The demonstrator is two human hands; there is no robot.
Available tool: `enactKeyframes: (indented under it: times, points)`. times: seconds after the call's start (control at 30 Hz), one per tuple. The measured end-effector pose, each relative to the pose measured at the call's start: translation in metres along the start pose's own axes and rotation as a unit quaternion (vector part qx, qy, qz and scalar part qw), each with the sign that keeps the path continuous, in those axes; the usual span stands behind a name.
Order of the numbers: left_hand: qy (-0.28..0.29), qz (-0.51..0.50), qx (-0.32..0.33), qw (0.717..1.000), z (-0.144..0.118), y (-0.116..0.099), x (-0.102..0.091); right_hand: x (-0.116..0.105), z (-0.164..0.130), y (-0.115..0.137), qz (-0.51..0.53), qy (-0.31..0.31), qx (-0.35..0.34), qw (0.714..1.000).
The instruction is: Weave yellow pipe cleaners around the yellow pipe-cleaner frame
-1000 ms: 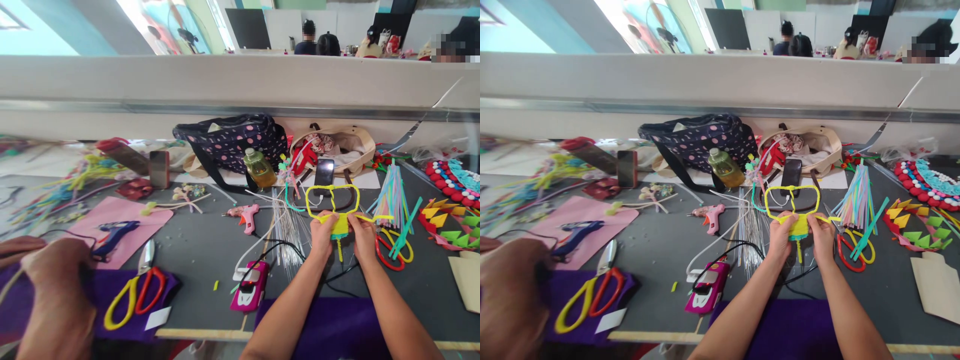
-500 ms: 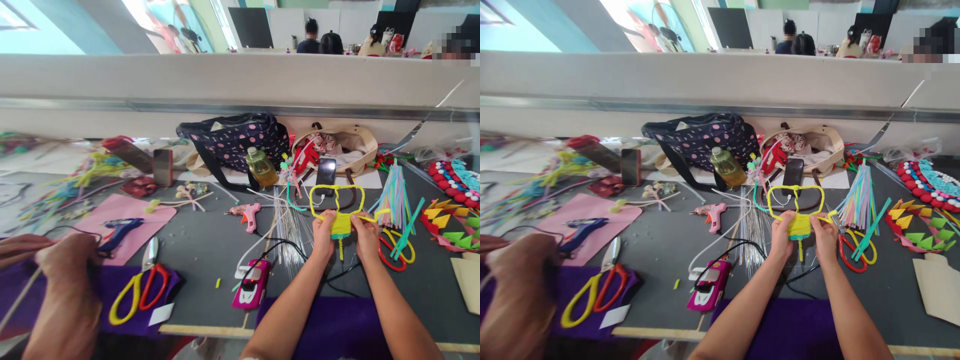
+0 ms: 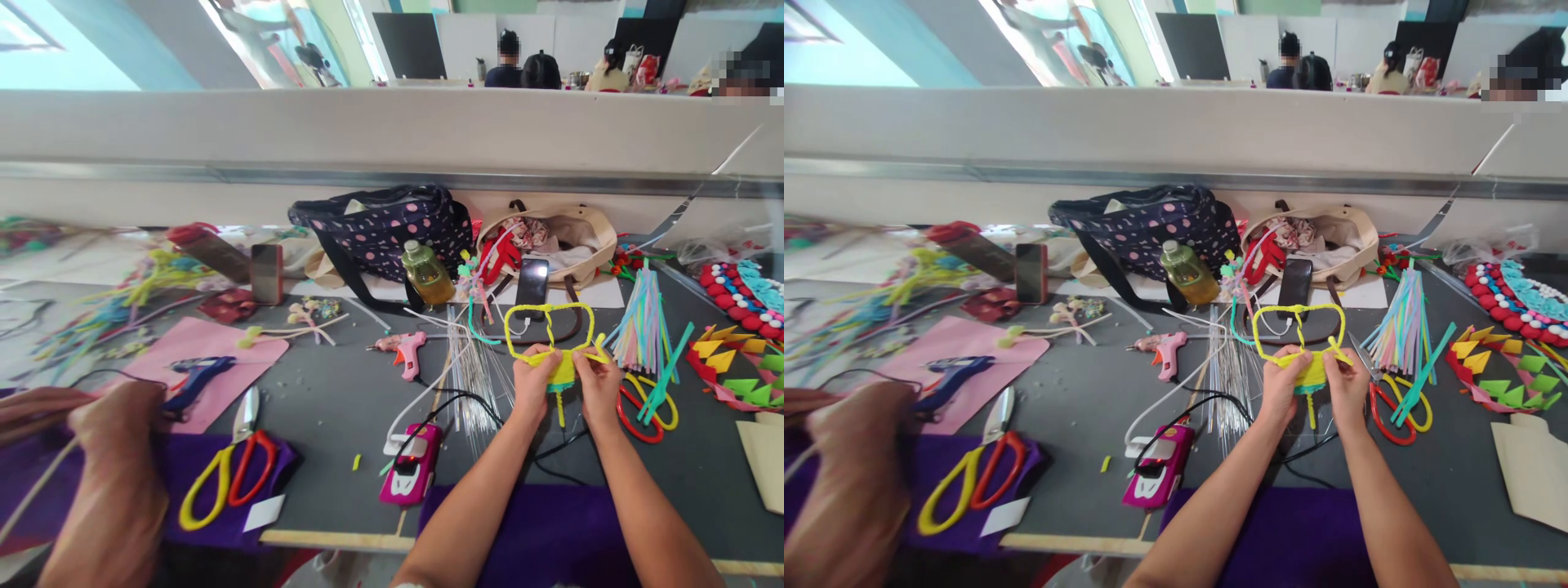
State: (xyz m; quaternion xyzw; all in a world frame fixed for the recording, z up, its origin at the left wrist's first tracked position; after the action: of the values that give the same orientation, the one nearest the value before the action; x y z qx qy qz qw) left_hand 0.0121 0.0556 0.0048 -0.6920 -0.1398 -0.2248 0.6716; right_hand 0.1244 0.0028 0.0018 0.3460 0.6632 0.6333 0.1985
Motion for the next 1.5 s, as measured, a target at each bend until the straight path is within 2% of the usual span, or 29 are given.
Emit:
enactKeyframes:
  times: [0.17,0.33,0.43,0.53,0.63,0.73,0.8,0.87,1.0,1.33,1.5]
  points:
    - [0.003,0.024,0.029,0.999,-0.002,0.001,0.0,-0.005,-0.003,0.006,-0.104,-0.033,-0.052,0.993]
    - [0.008,0.067,0.062,0.996,-0.003,-0.001,-0.001,-0.004,-0.01,0.023,-0.209,-0.061,-0.179,0.959]
    - [0.004,0.063,0.071,0.996,-0.002,-0.004,-0.001,-0.001,-0.014,0.029,-0.23,-0.047,-0.23,0.944]
    - [-0.011,0.029,0.065,0.997,0.0,-0.006,-0.002,0.001,-0.016,0.029,-0.218,-0.008,-0.242,0.945]
    - [-0.022,0.0,0.048,0.999,0.002,-0.008,-0.003,0.001,-0.013,0.024,-0.164,0.031,-0.201,0.965]
    - [-0.008,-0.006,0.019,1.0,0.002,-0.009,0.0,-0.001,-0.006,0.013,-0.066,0.04,-0.106,0.991]
    - [0.001,-0.009,0.004,1.0,0.001,-0.01,0.001,-0.002,-0.001,0.005,0.002,0.038,-0.034,0.999]
    - [0.003,-0.015,-0.005,1.0,0.001,-0.01,0.002,0.0,0.003,-0.001,0.061,0.048,0.036,0.996]
    - [0.016,-0.029,-0.012,0.999,0.001,-0.012,0.004,0.008,0.006,-0.007,0.125,0.121,0.142,0.975]
    - [0.07,-0.016,0.006,0.997,0.004,-0.009,0.005,0.011,0.008,-0.01,0.176,0.217,0.223,0.934]
    - [0.077,-0.002,0.019,0.997,0.007,-0.008,0.004,0.009,0.011,-0.011,0.183,0.204,0.232,0.933]
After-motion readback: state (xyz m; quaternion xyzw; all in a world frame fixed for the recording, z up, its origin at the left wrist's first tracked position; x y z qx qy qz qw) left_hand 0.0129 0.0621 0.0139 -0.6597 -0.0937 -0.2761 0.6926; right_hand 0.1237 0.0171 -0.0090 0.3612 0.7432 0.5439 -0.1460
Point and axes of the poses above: each hand's wrist, its own z-axis towards the middle knuckle, its own x-axis out of the palm, y = z × x, the point moved 5 cm from there along z, towards the middle knuckle, and after that the axes turned 14 degrees about x, right-handed, at the moved point
